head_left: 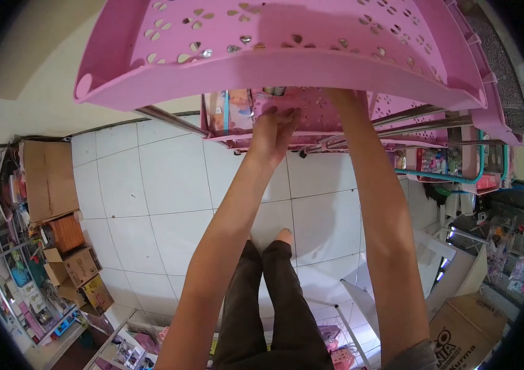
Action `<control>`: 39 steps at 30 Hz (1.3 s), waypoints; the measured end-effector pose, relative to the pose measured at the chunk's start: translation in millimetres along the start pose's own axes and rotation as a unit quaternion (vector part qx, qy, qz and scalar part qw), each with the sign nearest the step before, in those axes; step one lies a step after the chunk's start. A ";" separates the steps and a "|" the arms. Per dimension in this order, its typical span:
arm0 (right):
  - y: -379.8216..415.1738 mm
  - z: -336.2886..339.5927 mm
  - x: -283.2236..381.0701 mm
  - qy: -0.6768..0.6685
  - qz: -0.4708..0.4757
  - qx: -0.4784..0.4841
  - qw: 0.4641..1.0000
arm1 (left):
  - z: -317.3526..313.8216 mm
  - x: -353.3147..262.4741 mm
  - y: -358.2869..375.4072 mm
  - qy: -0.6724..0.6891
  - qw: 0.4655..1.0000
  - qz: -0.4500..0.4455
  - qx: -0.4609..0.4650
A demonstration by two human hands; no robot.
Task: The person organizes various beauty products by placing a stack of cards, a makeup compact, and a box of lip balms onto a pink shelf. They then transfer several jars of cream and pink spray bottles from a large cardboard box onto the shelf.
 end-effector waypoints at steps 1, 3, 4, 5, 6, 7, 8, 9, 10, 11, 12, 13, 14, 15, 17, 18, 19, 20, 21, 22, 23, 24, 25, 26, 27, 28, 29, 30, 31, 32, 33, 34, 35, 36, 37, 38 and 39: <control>-22.7 -22.2 -49.5 -0.123 -0.026 -0.013 0.992 | 0.5 4.0 -7.5 0.000 1.000 -0.003 0.028; -24.3 -15.6 -85.2 -0.245 -0.051 -0.025 0.968 | -6.9 10.0 -12.2 -0.001 0.998 -0.008 0.055; -33.1 -32.3 -78.6 -0.250 -0.049 -0.026 0.967 | -10.0 11.8 -13.0 0.000 0.999 -0.022 0.031; -23.2 -42.3 -70.5 -0.255 -0.048 -0.029 0.965 | -10.3 10.7 -12.8 0.001 0.999 -0.034 0.005; -27.1 -47.3 -66.1 -0.260 -0.048 -0.032 0.964 | -6.1 10.6 -17.8 -0.002 0.999 -0.035 0.005; -18.1 -54.8 -60.0 -0.264 -0.049 -0.034 0.963 | -4.9 12.7 -25.3 0.027 0.998 -0.028 0.039; -19.3 -57.4 -53.8 -0.266 -0.050 -0.036 0.962 | -3.9 16.2 -31.3 0.056 0.995 -0.021 0.073; -20.5 -56.9 -48.6 -0.268 -0.052 -0.036 0.961 | -7.4 16.2 -28.8 0.058 0.995 -0.021 0.073; -9.6 -49.5 -42.9 -0.271 -0.055 -0.036 0.960 | -12.5 11.3 -23.8 0.024 0.996 -0.058 0.068; -13.8 -39.8 -38.3 -0.273 -0.056 -0.037 0.960 | -18.2 5.5 -19.7 -0.012 0.993 -0.095 0.064; -12.6 -35.9 -36.1 -0.276 -0.057 -0.039 0.959 | -18.4 7.4 -21.3 -0.011 0.993 -0.095 0.064; -18.9 -29.1 -34.3 -0.279 -0.059 -0.041 0.958 | -15.7 9.4 -23.1 0.008 0.995 -0.093 0.043; -28.6 -30.9 -34.1 -0.282 -0.060 -0.044 0.957 | -12.6 10.9 -24.9 0.026 0.995 -0.091 0.022; -23.1 -26.1 -28.7 -0.285 -0.063 -0.047 0.955 | -9.2 12.7 -27.2 0.025 0.995 -0.089 0.021; -21.4 -31.1 -19.3 -0.292 -0.066 -0.053 0.953 | 5.3 23.5 -31.6 0.075 0.996 -0.021 -0.046; -23.9 -25.4 -15.8 -0.295 -0.068 -0.056 0.951 | 3.5 21.3 -29.0 0.074 0.996 -0.020 -0.046; -32.1 -25.8 -13.4 -0.299 -0.068 -0.059 0.950 | 1.5 15.3 -25.7 0.023 0.998 -0.046 -0.044; -22.8 -14.8 -7.7 -0.302 -0.069 -0.063 0.949 | -0.9 8.5 -23.0 -0.028 0.996 -0.072 -0.041; -24.3 -6.6 -5.4 -0.306 -0.072 -0.065 0.947 | -2.6 4.2 -21.1 -0.029 0.996 -0.071 -0.043; -16.0 18.8 2.9 -0.309 -0.074 -0.067 0.946 | -4.3 1.8 -21.6 -0.030 0.997 -0.055 -0.039; -15.3 19.7 4.7 -0.311 -0.076 -0.069 0.945 | -7.0 -0.1 -22.5 -0.030 0.998 -0.039 -0.034; -19.6 36.3 1.2 -0.309 -0.077 -0.069 0.945 | -7.2 -0.7 -24.6 -0.029 0.998 -0.038 -0.033; -23.3 51.4 2.7 -0.196 -0.054 -0.063 0.977 | -6.2 1.5 -27.5 -0.025 0.999 -0.020 -0.042; -24.6 64.1 4.2 -0.079 -0.031 -0.057 0.995 | -5.1 4.3 -30.1 -0.022 0.998 -0.001 -0.050; -25.8 73.3 7.6 0.039 -0.007 -0.050 0.998 | -3.7 5.4 -33.6 -0.021 0.999 0.001 -0.049; -25.4 80.8 10.4 0.157 0.017 -0.042 0.987 | -4.6 5.8 -37.2 -0.053 0.998 -0.004 -0.028; -23.6 87.2 12.5 0.272 0.039 -0.035 0.961 | -6.1 7.1 -40.9 -0.085 0.996 -0.008 -0.007; -21.6 90.8 15.0 0.384 0.060 -0.027 0.921 | -7.4 7.5 -43.2 -0.087 0.996 -0.005 -0.005; -17.9 91.9 15.7 0.489 0.079 -0.018 0.869 | -9.9 5.4 -45.0 -0.193 0.981 -0.021 0.008; -14.9 90.6 15.1 0.585 0.097 -0.009 0.805 | -12.9 3.3 -46.4 -0.298 0.954 -0.039 0.021; -17.9 74.4 32.8 0.585 0.095 -0.010 0.805 | -16.2 2.4 -46.7 -0.300 0.953 -0.037 0.021; -24.9 59.3 67.1 0.356 0.007 -0.108 0.928 | -20.8 0.8 -46.0 -0.231 0.972 -0.037 0.020; -24.4 52.8 87.0 0.096 -0.080 -0.198 0.972 | -23.2 0.4 -46.7 -0.160 0.986 -0.037 0.018; -21.5 52.4 107.4 0.097 -0.081 -0.198 0.972 | -21.2 -0.1 -48.9 -0.160 0.986 -0.035 0.018; -22.7 44.4 134.7 0.303 -0.020 -0.129 0.944 | -16.8 -2.7 -51.8 -0.168 0.985 -0.037 0.008; -23.3 31.8 147.4 0.493 0.042 -0.054 0.867 | -13.9 -4.1 -53.6 -0.175 0.984 -0.039 -0.003; -23.9 27.0 137.2 0.494 0.042 -0.054 0.867 | -14.8 -4.7 -52.5 -0.175 0.984 -0.039 -0.002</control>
Point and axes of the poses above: each hand's wrist, its own y-axis away from the middle knuckle, its own z-axis out of the back of the hand, x = y × z, the point moved 6 cm from there along -y, towards the middle knuckle, and after that the axes turned 1 degree about x, right-handed, at the moved point
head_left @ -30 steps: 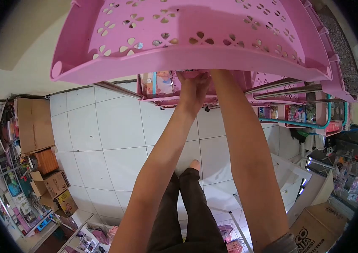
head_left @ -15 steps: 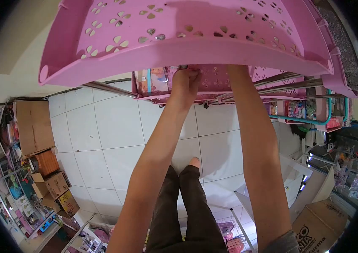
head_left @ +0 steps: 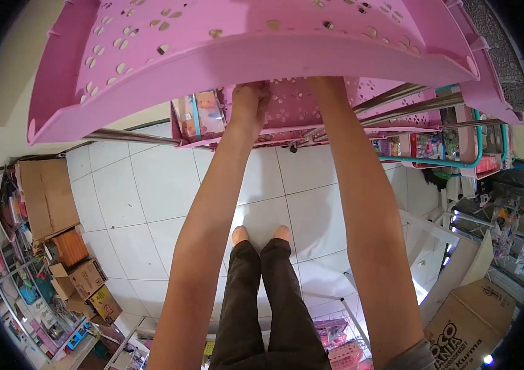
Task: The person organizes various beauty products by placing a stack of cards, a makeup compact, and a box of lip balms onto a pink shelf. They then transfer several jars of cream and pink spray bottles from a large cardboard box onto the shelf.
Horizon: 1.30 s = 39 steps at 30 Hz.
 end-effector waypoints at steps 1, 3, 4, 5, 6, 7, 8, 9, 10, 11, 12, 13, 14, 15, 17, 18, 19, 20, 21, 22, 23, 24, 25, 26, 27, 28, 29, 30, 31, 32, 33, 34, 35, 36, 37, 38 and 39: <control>4.9 -4.7 1.2 -0.031 0.018 -0.114 0.993 | 0.5 -2.3 3.7 0.004 1.000 -0.011 -0.004; 16.0 -4.0 3.1 -0.062 0.033 -0.226 0.972 | -1.8 -4.5 9.4 0.006 1.000 -0.020 -0.008; 17.0 -2.9 6.6 -0.021 0.001 -0.174 0.984 | -2.7 -4.5 10.7 0.024 0.999 -0.028 -0.021; 17.5 -2.3 9.3 0.021 -0.032 -0.122 0.992 | -3.2 -4.9 11.8 0.040 0.998 -0.035 -0.033; 19.0 0.9 12.3 0.021 -0.033 -0.122 0.992 | 0.1 -3.6 8.7 0.040 0.998 -0.034 -0.033; 19.3 2.7 12.4 -0.005 -0.052 -0.108 0.993 | 1.2 -3.9 4.0 0.058 0.998 -0.027 -0.011; 19.1 3.8 13.1 -0.030 -0.071 -0.094 0.993 | 1.5 -3.1 -0.4 0.076 0.997 -0.021 0.011; 19.6 3.0 13.7 -0.029 -0.070 -0.093 0.993 | 0.6 -3.4 -2.9 0.077 0.997 -0.020 0.011; 19.8 0.7 11.6 -0.061 -0.091 -0.085 0.990 | -0.3 -3.1 -5.5 0.097 0.995 -0.013 0.009; 20.3 -1.2 9.4 -0.094 -0.111 -0.076 0.986 | -0.4 -2.4 -6.5 0.117 0.993 -0.007 0.006; 22.1 -3.4 7.4 -0.094 -0.111 -0.075 0.986 | -3.2 -4.4 -3.4 0.117 0.993 -0.007 0.005; 25.2 -10.4 0.4 -0.153 -0.153 -0.047 0.975 | -5.0 -5.8 0.0 0.105 0.994 -0.007 -0.005; 27.7 -17.7 -6.2 -0.211 -0.193 -0.019 0.958 | -7.3 -8.0 2.7 0.093 0.996 -0.007 -0.015; 25.6 -12.5 -2.1 -0.211 -0.193 -0.019 0.958 | -4.5 -6.3 1.0 0.093 0.996 -0.008 -0.015; 33.8 -15.7 -6.0 -0.376 -0.341 0.019 0.861 | -2.2 -3.3 -0.8 0.090 0.995 -0.016 0.030; 35.0 -13.4 -5.5 -0.376 -0.342 0.020 0.861 | -0.6 -1.5 0.1 0.090 0.995 -0.015 0.030; 36.7 -15.8 -3.6 -0.425 -0.353 0.041 0.833 | 1.5 0.2 1.2 0.079 0.996 -0.015 0.026; 38.1 -18.0 -1.1 -0.472 -0.364 0.063 0.801 | 3.5 1.8 2.3 0.067 0.997 -0.014 0.021; 40.9 -23.0 -7.2 -0.471 -0.364 0.062 0.801 | 3.1 1.8 3.9 0.067 0.997 -0.014 0.021; 42.1 -26.8 -14.8 -0.425 -0.331 0.059 0.840 | 4.2 2.3 6.3 0.071 0.997 -0.009 0.001; 44.1 -29.4 -21.9 -0.377 -0.297 0.056 0.876 | 4.7 3.2 9.6 0.075 0.997 -0.005 -0.019; 44.7 -21.6 -18.8 -0.375 -0.297 0.054 0.876 | -0.3 3.3 17.2 0.074 0.997 -0.003 -0.017; 46.7 -11.0 -10.6 -0.406 -0.304 0.065 0.860 | -9.4 3.4 29.8 0.108 0.994 -0.008 0.003; 48.4 1.3 -0.6 -0.435 -0.308 0.073 0.843 | -19.6 2.6 44.4 0.141 0.990 -0.014 0.027; 53.1 12.2 6.0 -0.433 -0.306 0.064 0.846 | -25.5 7.5 60.5 0.148 0.988 -0.013 0.044; 60.4 20.3 14.3 -0.431 -0.305 0.076 0.846 | -30.3 13.1 80.7 0.155 0.986 -0.012 0.063; 65.8 34.3 22.9 -0.429 -0.302 0.087 0.847 | -32.3 19.3 105.4 0.181 0.982 0.025 0.049; 78.4 54.0 35.7 -0.497 -0.331 0.119 0.793 | -32.8 25.3 132.8 0.206 0.976 0.062 0.034; 94.0 77.4 51.4 -0.562 -0.354 0.150 0.733 | -32.5 31.8 157.6 0.243 0.965 0.098 0.017; 110.1 99.4 62.7 -0.580 -0.367 0.177 0.706 | -32.1 40.0 180.6 0.277 0.951 0.135 0.001; 127.1 120.9 71.6 -0.596 -0.383 0.203 0.676 | -30.3 48.8 201.5 0.295 0.944 0.150 -0.017; 139.8 150.1 80.6 -0.606 -0.400 0.214 0.653 | -25.7 60.1 226.3 0.310 0.934 0.170 -0.043; 152.9 178.9 89.1 -0.616 -0.417 0.226 0.629 | -21.6 70.7 250.0 0.342 0.915 0.202 -0.065; 172.0 201.5 87.8 -0.606 -0.443 0.202 0.629 | -19.7 80.2 268.5 0.374 0.895 0.230 -0.084; 196.4 222.7 88.2 -0.596 -0.470 0.177 0.626 | -17.9 86.8 288.4 0.365 0.896 0.240 -0.080; 220.5 243.4 85.2 -0.571 -0.504 0.145 0.631 | -16.6 96.4 304.2 0.380 0.882 0.263 -0.093; 247.9 262.3 83.9 -0.546 -0.538 0.112 0.632 | -12.8 104.9 317.3 0.393 0.867 0.285 -0.109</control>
Point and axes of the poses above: each hand's wrist, its own y-axis away from the middle knuckle, its own z-axis out of the back of the hand, x = y × z, the point moved 6 cm from there along -y, towards the middle knuckle, and after that the axes turned 1 degree about x, right-handed, at the moved point
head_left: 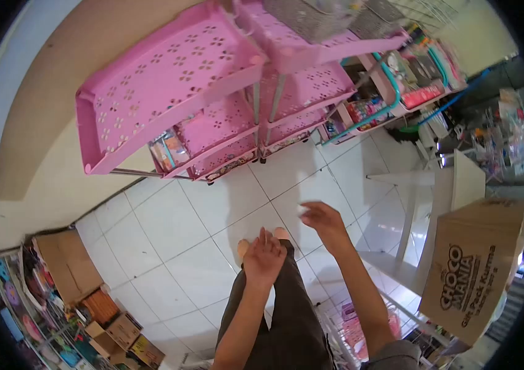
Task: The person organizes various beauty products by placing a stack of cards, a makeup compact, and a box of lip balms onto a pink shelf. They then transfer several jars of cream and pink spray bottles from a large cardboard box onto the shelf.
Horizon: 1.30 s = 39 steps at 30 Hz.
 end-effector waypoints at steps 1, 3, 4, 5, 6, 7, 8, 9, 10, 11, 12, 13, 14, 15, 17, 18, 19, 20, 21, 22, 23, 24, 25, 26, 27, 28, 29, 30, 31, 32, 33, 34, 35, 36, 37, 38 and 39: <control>22.2 22.5 -15.2 -0.015 0.003 -0.058 0.998 | 12.0 3.3 2.9 -0.010 1.000 0.006 -0.003; 67.2 55.3 -47.3 -0.068 -0.022 -0.175 0.982 | 42.1 12.1 8.1 0.011 0.997 0.048 -0.066; 87.1 66.5 -63.3 -0.107 -0.046 -0.232 0.966 | 50.1 13.8 10.4 0.005 0.994 0.051 -0.098; 101.9 72.3 -78.3 -0.117 -0.047 -0.239 0.963 | 56.8 13.7 10.5 -0.005 0.993 0.053 -0.105; 116.8 79.5 -95.6 -0.193 -0.029 -0.272 0.942 | 64.9 12.3 10.5 -0.018 0.993 0.055 -0.107; 128.9 85.0 -112.7 -0.268 -0.012 -0.304 0.914 | 73.6 10.5 11.9 -0.030 0.992 0.055 -0.111; 137.7 87.5 -128.1 -0.295 -0.011 -0.315 0.902 | 82.2 8.8 13.1 -0.038 0.990 0.056 -0.124; 145.7 86.0 -136.2 -0.302 -0.018 -0.323 0.897 | 86.8 7.7 12.5 -0.048 0.991 0.051 -0.116; 149.5 82.3 -141.4 -0.340 -0.014 -0.320 0.884 | 91.6 7.7 12.1 -0.057 0.992 0.046 -0.105; 153.3 79.8 -146.3 -0.376 -0.008 -0.316 0.871 | 99.6 8.0 13.0 -0.061 0.991 0.046 -0.111; 153.9 77.3 -148.8 -0.390 0.014 -0.290 0.874 | 104.8 9.3 13.4 -0.064 0.992 0.045 -0.102; 157.7 76.7 -150.6 -0.392 0.013 -0.290 0.873 | 108.7 12.1 13.7 -0.067 0.993 0.045 -0.090; 161.8 75.9 -151.8 -0.389 -0.003 -0.301 0.871 | 115.9 15.3 15.1 -0.059 0.992 0.037 -0.108; 166.7 76.7 -152.2 -0.384 -0.021 -0.311 0.869 | 120.6 20.8 17.0 -0.059 0.992 0.034 -0.108; 177.5 87.0 -154.8 -0.403 -0.009 -0.287 0.869 | 131.4 34.1 23.1 -0.064 0.993 0.032 -0.094; 185.6 93.5 -153.2 -0.388 -0.013 -0.281 0.878 | 140.6 41.9 28.1 -0.062 0.993 0.027 -0.095; 195.9 98.5 -153.5 -0.374 -0.017 -0.276 0.885 | 150.5 50.9 34.4 -0.063 0.993 0.024 -0.096; 204.9 107.1 -154.9 -0.376 -0.018 -0.272 0.886 | 157.5 59.8 36.2 -0.065 0.994 0.021 -0.091; 217.7 119.8 -157.7 -0.339 -0.028 -0.284 0.897 | 167.6 68.7 39.1 -0.067 0.994 0.016 -0.090; 228.9 131.6 -160.8 -0.300 -0.038 -0.296 0.906 | 181.0 78.8 43.5 -0.044 0.994 0.020 -0.095; 236.7 140.9 -164.3 -0.300 -0.039 -0.291 0.908 | 192.2 87.6 49.1 -0.019 0.994 0.024 -0.101; 244.6 153.5 -168.6 -0.274 -0.056 -0.312 0.908 | 199.1 94.4 54.4 -0.015 0.995 0.020 -0.096; 249.2 164.6 -170.1 -0.243 -0.072 -0.331 0.909 | 207.3 102.7 59.2 0.012 0.993 0.034 -0.117; 249.1 171.1 -167.9 -0.236 -0.071 -0.322 0.914 | 212.3 107.0 63.9 0.040 0.989 0.049 -0.136; 247.1 177.3 -164.5 -0.218 -0.071 -0.328 0.916 | 210.3 104.5 66.6 0.050 0.990 0.043 -0.127; 241.4 178.3 -160.7 -0.199 -0.070 -0.332 0.919 | 206.4 99.2 68.7 0.048 0.991 0.035 -0.122; 231.3 174.0 -158.1 -0.188 -0.069 -0.318 0.927 | 202.9 91.6 69.0 0.048 0.992 0.025 -0.115; 218.7 169.7 -156.0 -0.180 -0.067 -0.310 0.931 | 200.1 79.1 67.9 0.060 0.993 0.017 -0.103; 200.6 164.1 -149.8 -0.172 -0.063 -0.302 0.936 | 197.1 58.0 64.1 0.049 0.995 -0.023 -0.089; 183.0 152.1 -145.2 -0.154 -0.081 -0.299 0.938 | 193.2 35.7 57.6 0.037 0.994 -0.062 -0.076; 163.0 139.8 -143.7 -0.145 -0.078 -0.289 0.943 | 189.9 16.5 51.3 0.047 0.994 -0.067 -0.067; 143.7 124.8 -145.1 -0.124 -0.085 -0.256 0.955 | 189.5 -6.5 48.1 0.067 0.990 -0.097 -0.079; 125.6 108.2 -146.1 -0.105 -0.093 -0.223 0.965 | 188.9 -29.3 44.1 0.086 0.984 -0.127 -0.093; 110.1 90.0 -144.7 -0.103 -0.102 -0.208 0.967 | 183.6 -48.2 38.7 0.093 0.983 -0.129 -0.093; 96.4 70.7 -141.9 -0.097 -0.109 -0.187 0.972 | 177.2 -66.0 33.8 0.116 0.979 -0.139 -0.091; 83.4 54.9 -144.2 -0.090 -0.117 -0.172 0.974 | 171.5 -80.5 31.3 0.139 0.975 -0.151 -0.090; 71.4 40.1 -146.3 -0.084 -0.125 -0.158 0.976 | 165.4 -92.2 29.2 0.148 0.972 -0.155 -0.094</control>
Point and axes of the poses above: each hand's wrist, its own y-axis away from the middle knuckle, its own z-axis out of the back of the hand, x = y × z, the point moved 6 cm from there along -y, towards the middle knuckle, and after that the axes turned 1 degree about x, right-handed, at the moved point
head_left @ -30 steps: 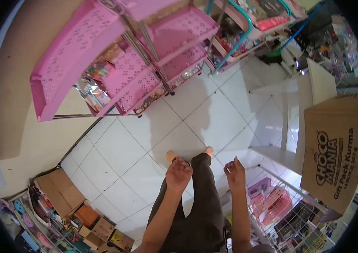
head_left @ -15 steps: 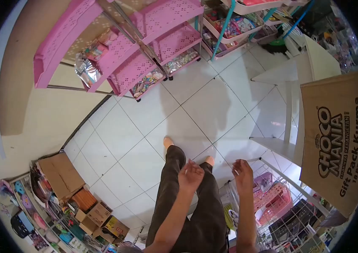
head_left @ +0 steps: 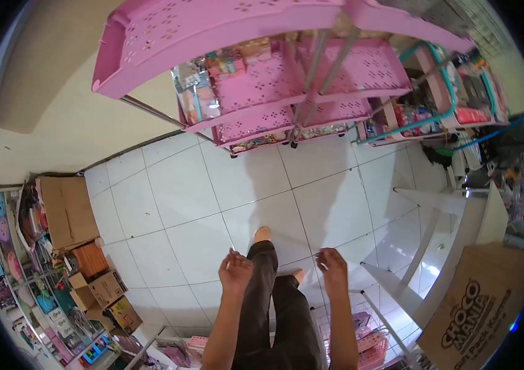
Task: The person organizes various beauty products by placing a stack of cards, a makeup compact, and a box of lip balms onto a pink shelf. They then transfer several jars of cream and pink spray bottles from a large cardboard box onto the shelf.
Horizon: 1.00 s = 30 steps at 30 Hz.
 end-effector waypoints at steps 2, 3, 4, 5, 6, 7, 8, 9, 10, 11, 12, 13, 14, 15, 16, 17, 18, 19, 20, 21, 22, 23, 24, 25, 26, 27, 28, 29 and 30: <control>-11.6 -34.2 0.0 0.000 -0.024 0.025 0.999 | -27.3 -14.2 -11.4 -0.045 0.998 -0.040 0.024; -15.3 -47.0 -0.9 -0.009 -0.045 0.046 0.998 | -39.8 -15.5 -14.6 -0.046 0.997 -0.045 0.032; -19.2 -54.0 0.9 -0.008 -0.049 0.041 0.998 | -47.9 -15.3 -19.0 -0.046 0.998 -0.044 0.026; -23.1 -61.7 4.3 -0.009 -0.041 0.056 0.998 | -55.4 -14.8 -23.2 -0.052 0.997 -0.045 0.024; -26.5 -67.2 8.1 -0.011 -0.032 0.072 0.997 | -61.2 -13.2 -27.0 -0.058 0.997 -0.046 0.024; -29.8 -69.0 11.7 -0.009 -0.029 0.066 0.997 | -65.6 -9.7 -31.5 -0.062 0.997 -0.042 0.023; -33.8 -68.7 15.1 -0.010 -0.029 0.063 0.998 | -67.2 -5.7 -35.7 -0.063 0.997 -0.041 0.022; -38.7 -66.4 17.6 0.015 -0.032 0.048 0.998 | -67.0 -1.4 -40.5 -0.076 0.996 -0.035 0.016; -44.6 -64.9 19.4 0.040 -0.034 0.035 0.998 | -66.9 2.6 -46.3 -0.087 0.996 -0.031 0.010; -55.5 -66.4 20.3 0.040 -0.034 0.038 0.998 | -65.7 6.4 -52.9 -0.104 0.994 -0.027 -0.003; -73.3 -70.2 23.6 0.112 -0.006 0.056 0.992 | -66.9 11.1 -60.8 -0.100 0.995 -0.029 -0.002; -93.6 -75.5 26.4 0.183 0.022 0.075 0.980 | -69.9 12.6 -70.7 -0.156 0.986 -0.055 -0.017; -117.7 -85.9 32.0 0.196 0.065 0.102 0.973 | -73.5 11.1 -81.7 -0.213 0.973 -0.081 -0.030; -144.1 -99.1 36.2 0.207 0.108 0.130 0.964 | -70.4 1.4 -104.9 -0.275 0.955 -0.106 -0.025; -178.0 -110.8 39.1 0.292 0.149 0.122 0.937 | -77.9 -6.8 -129.9 -0.335 0.930 -0.146 -0.024; -207.5 -123.5 42.2 0.374 0.187 0.109 0.902 | -88.7 -11.8 -150.2 -0.393 0.900 -0.184 -0.027; -226.8 -140.2 47.8 0.399 0.226 0.123 0.880 | -114.4 -11.0 -157.8 -0.490 0.840 -0.233 0.028; -248.3 -161.4 56.9 0.420 0.272 0.137 0.855 | -134.7 -12.8 -171.0 -0.572 0.767 -0.291 0.027; -270.3 -178.5 56.6 0.422 0.353 0.145 0.822 | -148.7 -21.4 -192.8 -0.656 0.646 -0.386 0.061; -291.2 -194.4 55.1 0.421 0.432 0.152 0.783 | -162.1 -25.3 -213.3 -0.718 0.504 -0.471 0.094; -311.3 -211.9 51.4 0.494 0.440 0.154 0.734 | -176.4 -25.4 -218.8 -0.716 0.502 -0.476 0.098; -328.6 -227.8 45.3 0.563 0.441 0.154 0.681 | -195.5 -11.2 -216.4 -0.821 0.302 -0.477 0.090; -340.7 -238.1 43.6 0.569 0.476 0.123 0.659 | -208.3 0.7 -217.7 -0.885 0.086 -0.451 0.075; -349.9 -245.0 38.2 0.577 0.505 0.093 0.635 | -215.4 1.6 -220.8 -0.898 -0.008 -0.433 0.075; -359.2 -251.0 31.0 0.624 0.480 0.074 0.613 | -217.5 0.9 -225.6 -0.904 -0.100 -0.410 0.075; -365.2 -259.1 29.8 0.669 0.456 0.055 0.585 | -217.4 -4.0 -234.2 -0.921 -0.129 -0.364 0.059; -371.9 -262.3 31.0 0.680 0.419 0.024 0.601 | -218.8 -8.6 -241.1 -0.922 -0.125 -0.361 0.057; -376.1 -264.6 32.1 0.689 0.381 -0.007 0.616 | -217.9 -13.8 -249.0 -0.921 -0.151 -0.357 0.042; -371.1 -268.8 34.6 0.695 0.371 -0.004 0.616 | -211.8 -17.4 -256.0 -0.921 -0.178 -0.345 0.029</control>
Point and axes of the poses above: each hand's wrist, its own y-axis away from the middle knuckle, its own z-axis out of the back of the hand, x = y × z, the point moved 6 cm from there along -y, towards the middle knuckle, and after that the axes turned 1 degree about x, right-handed, at the moved point
